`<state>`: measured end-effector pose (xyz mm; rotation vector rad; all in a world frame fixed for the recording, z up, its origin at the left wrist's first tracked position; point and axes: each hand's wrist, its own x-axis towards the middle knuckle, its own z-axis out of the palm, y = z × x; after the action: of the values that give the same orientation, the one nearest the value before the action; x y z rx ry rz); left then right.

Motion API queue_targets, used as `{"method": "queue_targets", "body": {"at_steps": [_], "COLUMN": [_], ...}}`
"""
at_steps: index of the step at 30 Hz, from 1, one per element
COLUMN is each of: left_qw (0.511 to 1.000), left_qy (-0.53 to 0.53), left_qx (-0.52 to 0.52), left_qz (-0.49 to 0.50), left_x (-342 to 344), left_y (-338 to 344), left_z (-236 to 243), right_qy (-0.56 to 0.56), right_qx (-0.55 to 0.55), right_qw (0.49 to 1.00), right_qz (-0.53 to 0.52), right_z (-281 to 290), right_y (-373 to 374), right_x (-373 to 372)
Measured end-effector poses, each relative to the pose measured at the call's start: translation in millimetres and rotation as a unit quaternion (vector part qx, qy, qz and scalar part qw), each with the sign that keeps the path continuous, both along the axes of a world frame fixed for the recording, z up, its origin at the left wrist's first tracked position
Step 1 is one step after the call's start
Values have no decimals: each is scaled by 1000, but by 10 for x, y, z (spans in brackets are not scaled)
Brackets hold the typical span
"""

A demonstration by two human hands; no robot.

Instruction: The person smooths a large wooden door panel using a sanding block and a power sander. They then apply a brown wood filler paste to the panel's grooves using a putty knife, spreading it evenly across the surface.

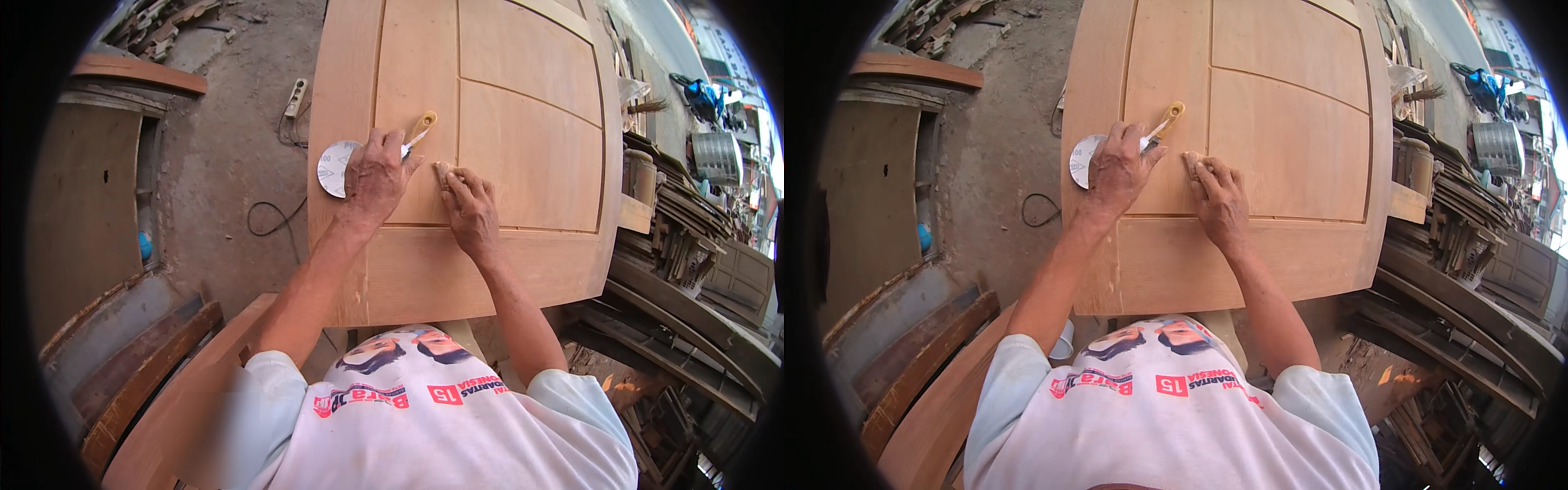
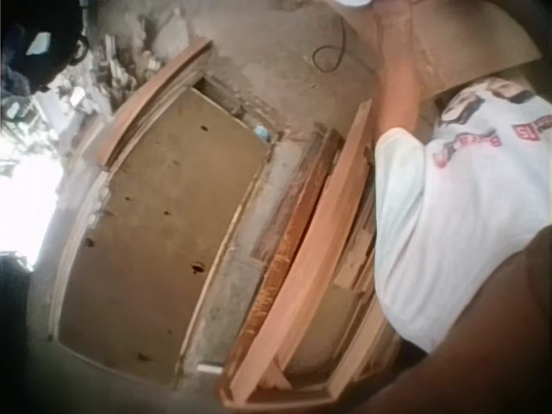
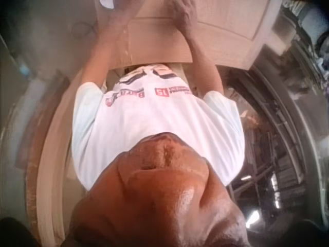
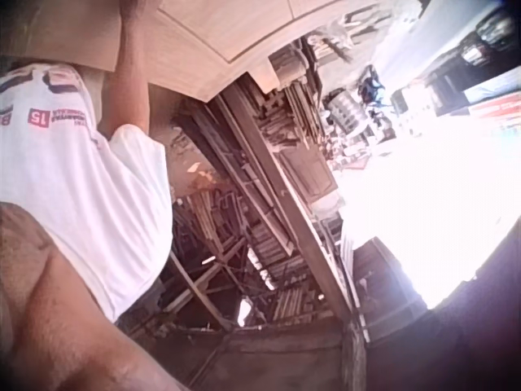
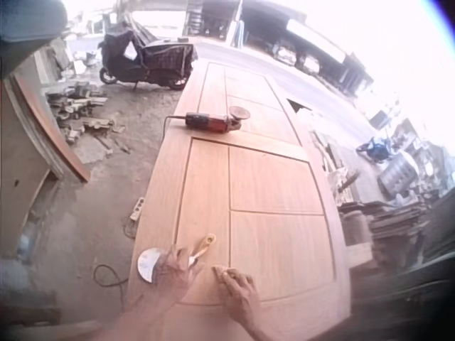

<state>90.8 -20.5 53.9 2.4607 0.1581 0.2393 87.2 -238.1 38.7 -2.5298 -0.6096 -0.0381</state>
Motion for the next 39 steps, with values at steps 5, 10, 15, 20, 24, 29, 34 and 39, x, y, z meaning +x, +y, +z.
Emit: {"method": "queue_targets", "body": {"at_steps": [5, 10, 15, 20, 24, 29, 34, 39], "left_qw": [987, 987, 997, 993, 998, 997, 995, 995], "left_qy": [111, 128, 67, 92, 49, 55, 56, -71], "left_qx": [104, 90, -19, 2, 2, -5, -14, 14], "left_qz": [-43, -33, 13, 70, 40, -61, -78, -71], "left_x": [245, 213, -328, -561, -512, -484, -446, -455], "left_y": [-152, -257, -1, 780, 1012, 1064, 1204, 1317], "left_z": [-247, -212, 305, 246, 27, -158, -200, -345], "right_qy": [-47, -63, -8, 35, 24, 4, 0, 1], "right_qx": [6, 8, 13, 47, 34, -1, 1, -1], "right_qw": [997, 997, 998, 998, 999, 1000, 995, 997], "right_qz": [-62, -53, -59, 22, -14, -30, -98, -82], "right_z": [-144, -153, -38, -157, -52, -166, 8, -98], "right_y": [150, 192, 335, 777, 1108, 1120, 1403, 1423], "right_x": [296, 311, 111, -378, -280, -695, -369, -683]}}
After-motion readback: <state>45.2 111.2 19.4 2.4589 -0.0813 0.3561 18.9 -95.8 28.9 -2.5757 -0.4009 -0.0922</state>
